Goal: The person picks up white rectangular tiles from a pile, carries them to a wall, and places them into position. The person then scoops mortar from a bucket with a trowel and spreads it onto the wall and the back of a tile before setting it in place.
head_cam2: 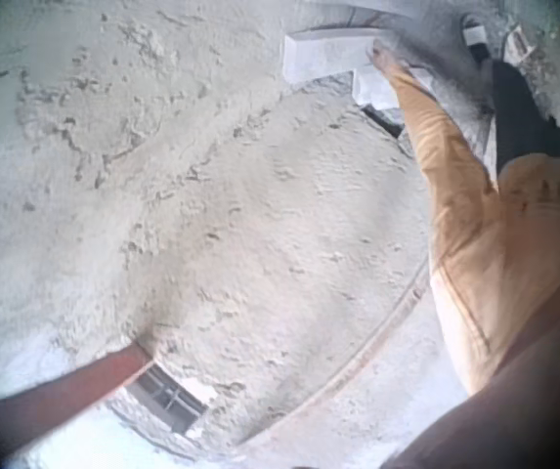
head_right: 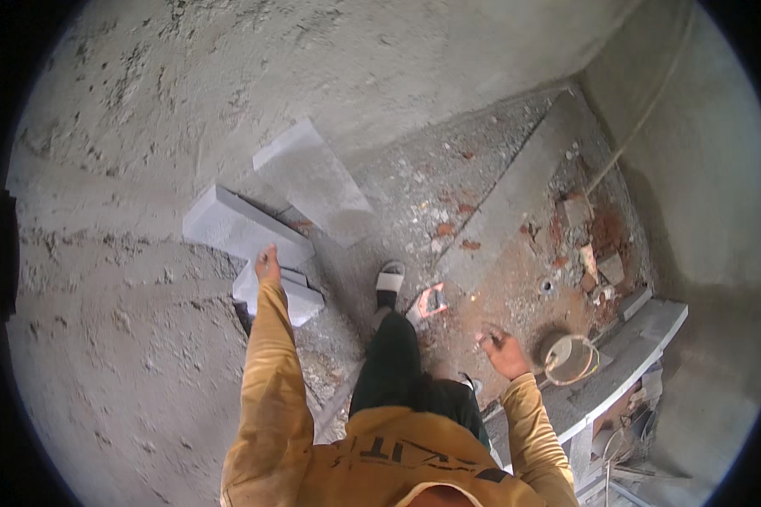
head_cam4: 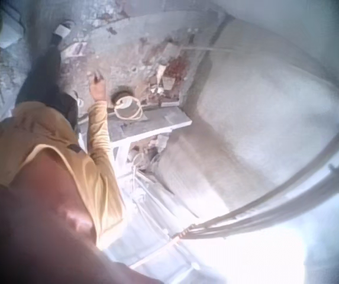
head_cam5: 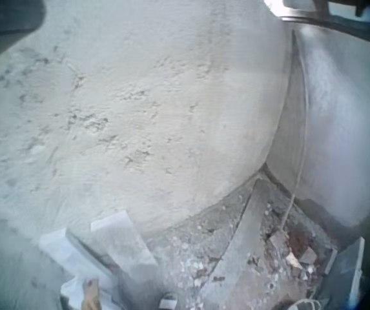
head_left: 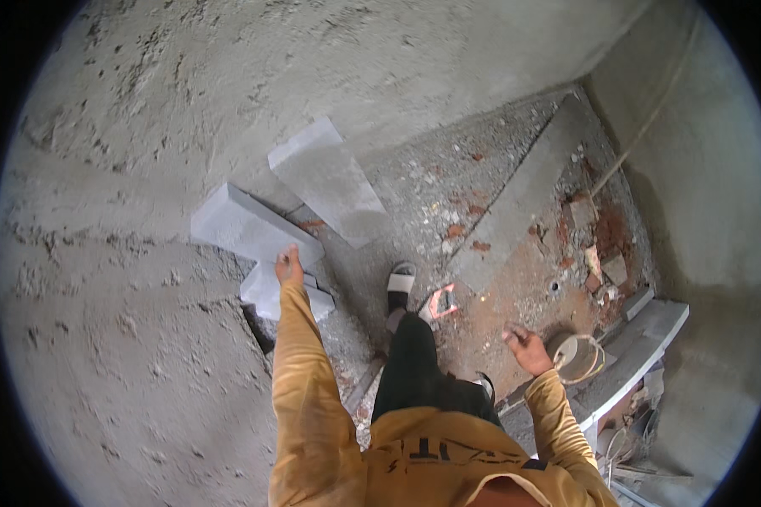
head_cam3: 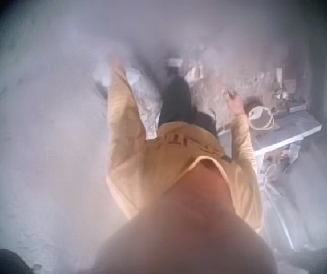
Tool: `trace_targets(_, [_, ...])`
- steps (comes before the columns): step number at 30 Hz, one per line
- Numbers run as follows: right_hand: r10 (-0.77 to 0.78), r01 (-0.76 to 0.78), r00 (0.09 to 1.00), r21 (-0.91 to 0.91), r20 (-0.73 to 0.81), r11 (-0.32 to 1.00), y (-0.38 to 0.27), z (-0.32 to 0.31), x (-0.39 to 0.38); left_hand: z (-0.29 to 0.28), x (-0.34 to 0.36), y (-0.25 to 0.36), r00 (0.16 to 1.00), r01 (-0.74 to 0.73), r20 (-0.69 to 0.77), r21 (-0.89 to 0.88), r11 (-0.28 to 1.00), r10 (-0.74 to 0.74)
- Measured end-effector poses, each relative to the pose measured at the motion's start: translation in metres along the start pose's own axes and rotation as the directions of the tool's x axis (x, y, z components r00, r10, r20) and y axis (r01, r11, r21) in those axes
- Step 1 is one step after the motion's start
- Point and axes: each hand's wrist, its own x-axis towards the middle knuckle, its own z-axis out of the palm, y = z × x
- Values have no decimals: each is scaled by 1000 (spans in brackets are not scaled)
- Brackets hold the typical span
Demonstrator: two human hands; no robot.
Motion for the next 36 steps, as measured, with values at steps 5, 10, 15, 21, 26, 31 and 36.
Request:
trace_targets(5, [2,0,997,-32,71,999,-98,37,82,35,184,63,985,119,-146,226,967,-87])
trace_targets(10, [-75,75,989,2,126,997,-154,70,150,77,243,81,979,203,-56,89,975,-198])
trace_targets(15, [-352,405,914,-401,202,821,-226,89,226,73,214,65,980,183,67,37,982,-185])
trace_targets(21, [-613,673,630,-729,477,124,-333,156,314,63,116,66,994,-34,105,-47,998,39])
trace_targets(26, [-333,714,644,-697,689,-63,-324,177,314,50,15,67,985,29,171,-93,995,-13])
trace_targets(31, [-308,767,599,-640,739,-45,-281,173,288,15,-22,55,865,32,501,-56,998,1])
trace_targets(36, [-490,715,552,-685,675,-138,-241,169,271,20,-29,37,827,58,562,-54,997,-17])
